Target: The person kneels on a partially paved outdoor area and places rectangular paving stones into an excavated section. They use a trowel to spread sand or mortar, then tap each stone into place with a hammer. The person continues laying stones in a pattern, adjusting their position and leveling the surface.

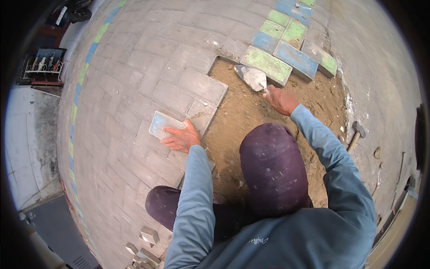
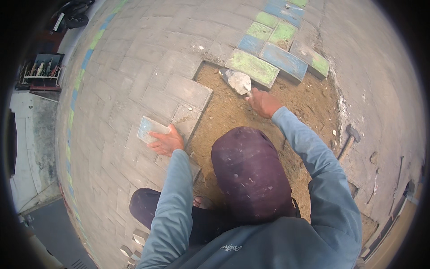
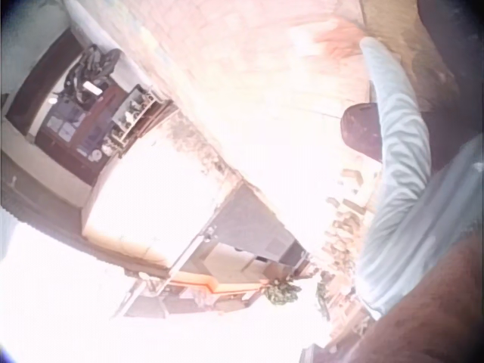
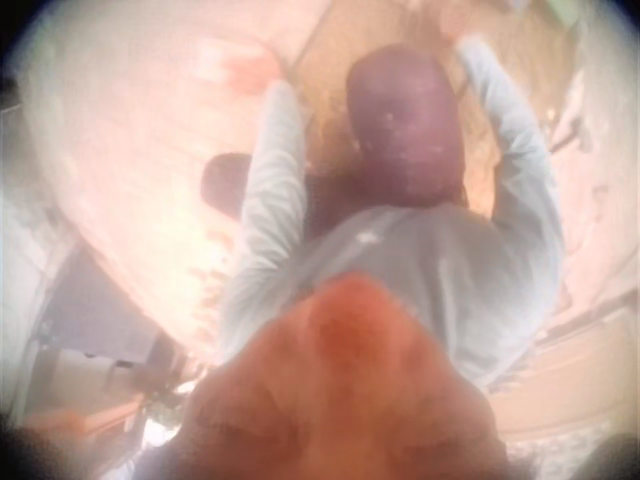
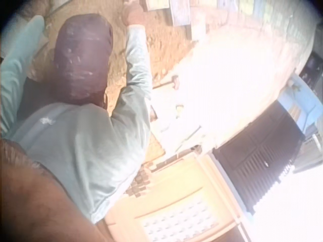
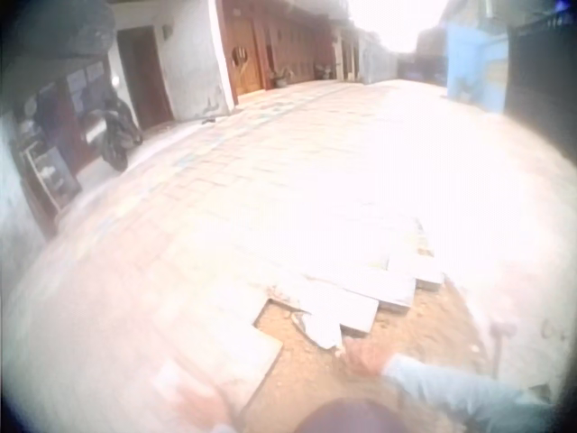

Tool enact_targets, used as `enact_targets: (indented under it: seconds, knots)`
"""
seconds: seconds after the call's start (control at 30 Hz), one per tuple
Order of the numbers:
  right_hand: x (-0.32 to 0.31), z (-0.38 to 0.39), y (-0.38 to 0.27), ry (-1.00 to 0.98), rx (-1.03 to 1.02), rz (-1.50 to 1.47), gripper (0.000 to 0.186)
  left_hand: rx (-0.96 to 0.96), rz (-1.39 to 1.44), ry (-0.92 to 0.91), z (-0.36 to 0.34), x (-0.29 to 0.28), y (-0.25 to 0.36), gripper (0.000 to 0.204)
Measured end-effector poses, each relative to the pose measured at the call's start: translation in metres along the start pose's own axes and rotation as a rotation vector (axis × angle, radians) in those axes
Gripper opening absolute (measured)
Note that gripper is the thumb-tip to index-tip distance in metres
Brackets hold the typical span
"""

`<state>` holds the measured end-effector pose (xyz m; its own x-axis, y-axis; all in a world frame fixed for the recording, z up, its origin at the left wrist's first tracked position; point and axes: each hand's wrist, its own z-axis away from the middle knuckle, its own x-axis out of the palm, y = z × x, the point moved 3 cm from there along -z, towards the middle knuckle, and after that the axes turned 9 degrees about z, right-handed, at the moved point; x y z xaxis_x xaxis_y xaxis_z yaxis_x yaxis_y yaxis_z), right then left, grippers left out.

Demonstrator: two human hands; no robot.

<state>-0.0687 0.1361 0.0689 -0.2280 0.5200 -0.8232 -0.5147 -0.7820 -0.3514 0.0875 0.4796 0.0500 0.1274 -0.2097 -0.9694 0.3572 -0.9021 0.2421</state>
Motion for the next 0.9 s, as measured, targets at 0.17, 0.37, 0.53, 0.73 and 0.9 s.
enact_targets:
  seconds: [0.17, 0.37, 0.53, 0.73, 0.9]
  knots:
    - [0.001, -0.06, -0.072, -0.117, -0.106, -0.299, 0.054, -0.011, -0.004, 0.032, -0.005, 0.002, -0.004, 0.102]
    - [0.017, -0.041, 0.026, -0.289, 0.11, -0.28, 0.054, 0.035, 0.023, -0.034, 0.004, 0.007, 0.0, 0.103]
    - [0.003, 0.07, 0.034, -0.25, 0.217, -0.307, 0.064, -0.011, 0.017, 0.012, -0.003, 0.003, -0.004, 0.103]
    - [0.044, -0.001, 0.033, -0.21, 0.184, -0.53, 0.068, 0.025, 0.063, -0.068, 0.004, 0.005, 0.006, 0.103]
    - [0.115, 0.006, 0.013, -0.099, -0.051, -0.23, 0.069, 0.022, 0.075, -0.075, 0.002, 0.001, -0.002, 0.103]
